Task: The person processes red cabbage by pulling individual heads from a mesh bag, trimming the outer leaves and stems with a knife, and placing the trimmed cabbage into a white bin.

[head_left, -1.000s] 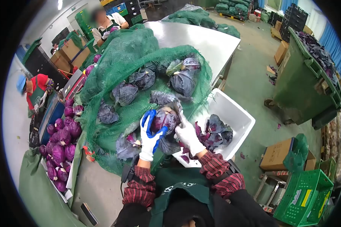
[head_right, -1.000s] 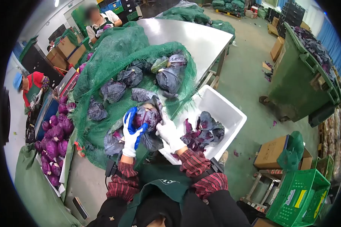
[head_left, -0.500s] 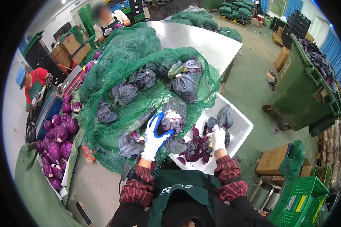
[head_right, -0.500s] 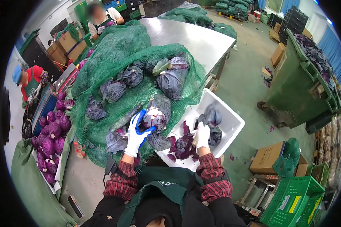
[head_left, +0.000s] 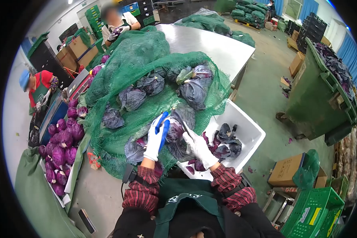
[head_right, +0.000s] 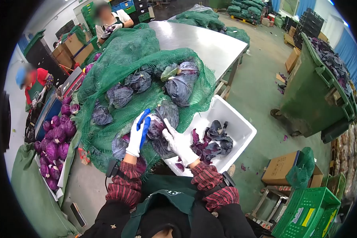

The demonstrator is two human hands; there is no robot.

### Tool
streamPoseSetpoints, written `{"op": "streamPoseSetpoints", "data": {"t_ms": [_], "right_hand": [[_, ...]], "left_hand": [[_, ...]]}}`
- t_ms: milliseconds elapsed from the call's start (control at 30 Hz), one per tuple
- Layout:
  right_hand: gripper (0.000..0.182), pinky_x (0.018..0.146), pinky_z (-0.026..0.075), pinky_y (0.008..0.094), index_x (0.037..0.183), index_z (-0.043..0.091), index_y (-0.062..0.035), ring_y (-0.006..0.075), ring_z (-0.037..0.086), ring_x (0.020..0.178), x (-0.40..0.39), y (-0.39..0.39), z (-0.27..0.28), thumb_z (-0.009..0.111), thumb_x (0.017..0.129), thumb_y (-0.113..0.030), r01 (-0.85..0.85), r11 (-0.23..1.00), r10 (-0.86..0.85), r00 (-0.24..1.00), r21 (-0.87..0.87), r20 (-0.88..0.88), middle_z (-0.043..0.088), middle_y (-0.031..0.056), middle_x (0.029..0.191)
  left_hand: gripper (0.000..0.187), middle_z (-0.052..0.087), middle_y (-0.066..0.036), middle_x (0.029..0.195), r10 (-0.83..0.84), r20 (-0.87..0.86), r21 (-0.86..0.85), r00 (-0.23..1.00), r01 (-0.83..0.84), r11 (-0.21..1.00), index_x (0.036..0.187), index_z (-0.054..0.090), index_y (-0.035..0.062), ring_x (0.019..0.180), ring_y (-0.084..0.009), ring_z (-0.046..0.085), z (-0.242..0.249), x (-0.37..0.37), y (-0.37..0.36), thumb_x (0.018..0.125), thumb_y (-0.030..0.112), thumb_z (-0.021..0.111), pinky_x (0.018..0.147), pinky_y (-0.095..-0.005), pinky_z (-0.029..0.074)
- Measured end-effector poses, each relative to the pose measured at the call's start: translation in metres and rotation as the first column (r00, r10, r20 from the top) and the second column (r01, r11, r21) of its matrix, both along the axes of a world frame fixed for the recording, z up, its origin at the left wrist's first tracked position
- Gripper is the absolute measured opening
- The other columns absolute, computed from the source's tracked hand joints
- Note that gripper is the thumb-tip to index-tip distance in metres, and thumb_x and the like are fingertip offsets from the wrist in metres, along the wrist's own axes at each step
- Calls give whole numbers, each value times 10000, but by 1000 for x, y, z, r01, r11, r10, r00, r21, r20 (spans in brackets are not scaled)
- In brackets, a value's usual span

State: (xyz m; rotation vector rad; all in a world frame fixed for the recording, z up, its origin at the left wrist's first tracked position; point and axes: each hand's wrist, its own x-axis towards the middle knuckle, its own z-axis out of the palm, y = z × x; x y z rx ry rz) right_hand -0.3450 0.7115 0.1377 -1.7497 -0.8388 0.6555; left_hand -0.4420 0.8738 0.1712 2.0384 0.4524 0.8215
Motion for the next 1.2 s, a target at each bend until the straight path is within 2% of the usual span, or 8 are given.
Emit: {"op": "streamPoseSetpoints", "data": {"t_ms": [33,67,300,667,733,867,967,1200], "right_hand": [[456,583,500,352,1402,456,-186,257,655,644,1,-5,-9,522,964,-296,3,997,-22,966,76,259,695,136,975],[456,583,500,352,1402,456,-186,257,655,644,1,-10,-11,522,964,-296,-4,997,-16,965,76,261,695,136,975],[407,587,486,454,1271,569,-70,371,621,681,-8,-22,-16,542,958,-328,54,986,-145,746,157,650,640,224,810],[364,507,486,435,1206,595,-31,348,624,588,-4,-32,-6,537,962,-295,93,995,-83,755,19,650,644,206,751],[309,637,529,401,1187,623,-52,337,667,759,-8,-26,-2,548,956,-243,88,994,-108,742,63,662,685,166,973],[315,730,530,377,1195,615,-36,331,669,815,-10,-22,-14,560,953,-230,152,985,-62,752,-81,656,683,164,1002],[346,594,526,411,1198,574,-15,332,652,664,-7,-36,-53,576,939,-244,127,987,-162,790,101,591,659,184,819],[377,712,537,407,1228,576,-20,366,656,838,-10,-56,-34,501,976,-290,123,988,-152,857,92,492,638,210,1113]], "left_hand": [[430,560,-131,1310,-45,53,-189,998,54,981,1324,509,-10,1210,-205,511,0,-1,4,960,211,569,1057,-316,357],[445,548,-130,1330,-76,115,-367,991,113,923,1335,495,-19,1225,-214,502,1,-3,6,965,218,563,1065,-319,348],[406,569,-155,1289,-11,142,-137,990,30,990,1286,541,-14,1178,-239,542,-6,-9,4,942,194,597,1037,-335,381],[431,578,-147,1283,33,24,-7,999,-32,999,1288,547,-8,1190,-241,533,-6,-4,5,954,262,576,1043,-336,371],[426,581,-147,1278,41,15,4,999,-41,999,1285,551,-6,1185,-240,536,-6,-1,3,954,261,575,1040,-335,374],[414,589,-151,1267,70,-21,38,997,-69,997,1275,562,-1,1176,-240,543,0,0,1,953,257,575,1032,-335,381],[411,593,-153,1263,63,14,-25,998,-62,998,1266,568,-6,1173,-245,546,2,-1,3,950,255,577,1030,-338,384],[407,589,-152,1257,62,49,69,997,-65,995,1286,548,1,1142,-261,562,-12,1,4,941,215,587,1011,-344,401]]}}
